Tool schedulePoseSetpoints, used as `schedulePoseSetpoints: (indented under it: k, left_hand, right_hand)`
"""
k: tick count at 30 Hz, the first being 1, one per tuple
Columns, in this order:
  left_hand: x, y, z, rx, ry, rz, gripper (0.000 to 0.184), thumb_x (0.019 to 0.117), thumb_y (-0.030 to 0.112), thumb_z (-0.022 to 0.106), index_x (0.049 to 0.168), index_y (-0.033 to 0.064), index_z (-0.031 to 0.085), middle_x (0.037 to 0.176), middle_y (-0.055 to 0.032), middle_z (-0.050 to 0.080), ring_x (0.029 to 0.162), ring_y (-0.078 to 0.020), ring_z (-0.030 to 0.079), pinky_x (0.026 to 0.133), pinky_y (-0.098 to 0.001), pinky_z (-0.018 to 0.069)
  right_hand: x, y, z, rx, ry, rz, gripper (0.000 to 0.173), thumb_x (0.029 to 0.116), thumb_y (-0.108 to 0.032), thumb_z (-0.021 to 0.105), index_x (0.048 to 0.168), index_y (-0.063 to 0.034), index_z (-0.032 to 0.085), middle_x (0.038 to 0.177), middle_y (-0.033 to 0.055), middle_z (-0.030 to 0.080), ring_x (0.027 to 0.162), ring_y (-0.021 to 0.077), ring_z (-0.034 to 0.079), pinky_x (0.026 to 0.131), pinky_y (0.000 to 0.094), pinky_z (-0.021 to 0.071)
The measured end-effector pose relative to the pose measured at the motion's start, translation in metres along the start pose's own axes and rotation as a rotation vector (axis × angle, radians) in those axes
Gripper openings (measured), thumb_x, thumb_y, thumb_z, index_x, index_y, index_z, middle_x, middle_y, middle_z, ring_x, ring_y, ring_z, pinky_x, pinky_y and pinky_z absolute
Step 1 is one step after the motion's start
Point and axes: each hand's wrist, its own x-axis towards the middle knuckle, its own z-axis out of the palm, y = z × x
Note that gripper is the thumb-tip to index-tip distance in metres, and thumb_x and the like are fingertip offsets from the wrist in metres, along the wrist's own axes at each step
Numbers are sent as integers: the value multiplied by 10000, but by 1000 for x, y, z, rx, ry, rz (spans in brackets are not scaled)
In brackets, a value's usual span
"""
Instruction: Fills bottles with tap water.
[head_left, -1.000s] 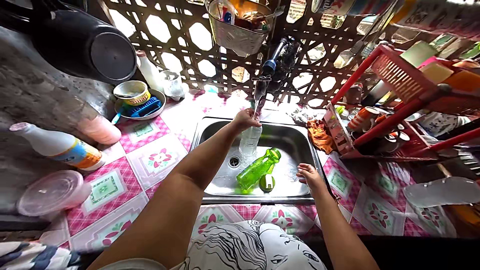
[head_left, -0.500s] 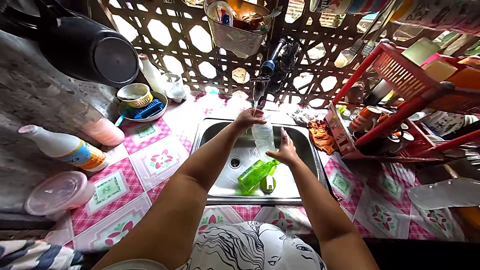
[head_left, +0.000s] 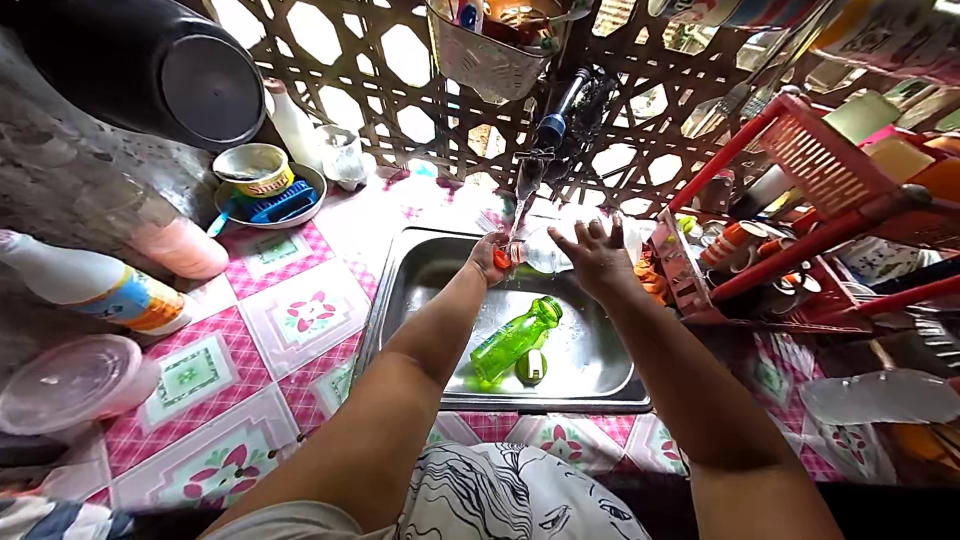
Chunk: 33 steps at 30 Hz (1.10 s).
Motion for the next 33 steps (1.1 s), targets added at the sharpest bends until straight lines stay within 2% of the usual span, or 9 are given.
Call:
schedulePoseSetpoints:
  k: [9,14,18,21,23,25,29,31,33]
  left_hand:
    - [4,-12,17,220,122,-173,137,1020,211,488,1074,116,570,853,-71,615,651,-158,620,560,-291,545]
    - [11,-10,13,260,190,-130,269,1004,70,470,1256,105,558,839,-52,588,586,-117,553,521,-260,495]
    - [3,-4,-7,696,164,-111,337,1079,242,514,1391,118,483,933,-51,645,505,-48,442,454,-199,386]
    - [-16,1,-23,1130,-63,-86,749,928,316,771,1547,156,380,1224,-197,630,824,-237,588,727,-434,513]
    - [-42,3,-22,1116,-244,-97,807,930,283,760,1575,197,283,1163,-120,618,773,-134,560,674,-312,490]
    - [-54,2,-22,979,-322,-31,731,917,223,737,1530,160,345,1003,-39,619,645,-53,529,574,-220,467]
    - [-64,7,-14,1061,-173,197,824,819,217,865,1514,140,430,1317,-134,626,962,-168,619,818,-358,532]
    - [-58,8,-16,1177,-104,335,874,785,237,903,1506,74,438,1443,-168,569,1286,-264,580,1092,-465,474]
    - [-42,6,-22,1364,7,372,942,758,362,916,1515,65,440,1462,-206,548,1345,-346,533,1126,-553,422]
  right_hand:
    - [2,-19,-37,-355,-101,-132,789,965,125,511,1586,-345,383,1583,148,440,1519,384,316,1227,673,121]
    - [-2,-25,-41,-464,-47,-161,760,972,142,470,1576,-316,416,1589,134,446,1538,350,292,1245,637,91]
    - [-4,-14,-28,-291,-52,-82,744,973,126,493,1558,-331,444,1561,149,476,1520,382,321,1235,671,106]
    - [-10,0,1,129,-83,80,828,885,64,635,1555,-380,438,1514,206,511,1441,473,400,1137,775,201]
    - [-8,0,32,383,-180,165,1025,716,-59,859,1582,-339,386,1458,211,528,1359,496,450,1003,772,369]
    - [-5,-10,73,704,-227,209,1180,628,-99,944,1613,-265,316,1449,229,503,1335,476,471,996,710,448]
    - [1,-49,116,981,-213,277,1211,725,-140,896,1659,-158,125,1641,217,304,1487,419,349,1167,619,368]
    - [-4,-60,116,994,-221,290,1206,762,-229,874,1665,-167,77,1711,168,145,1553,384,223,1202,611,311]
    - [-18,-67,115,1037,-200,272,1161,770,-252,860,1661,-157,120,1711,162,148,1562,353,209,1225,558,300]
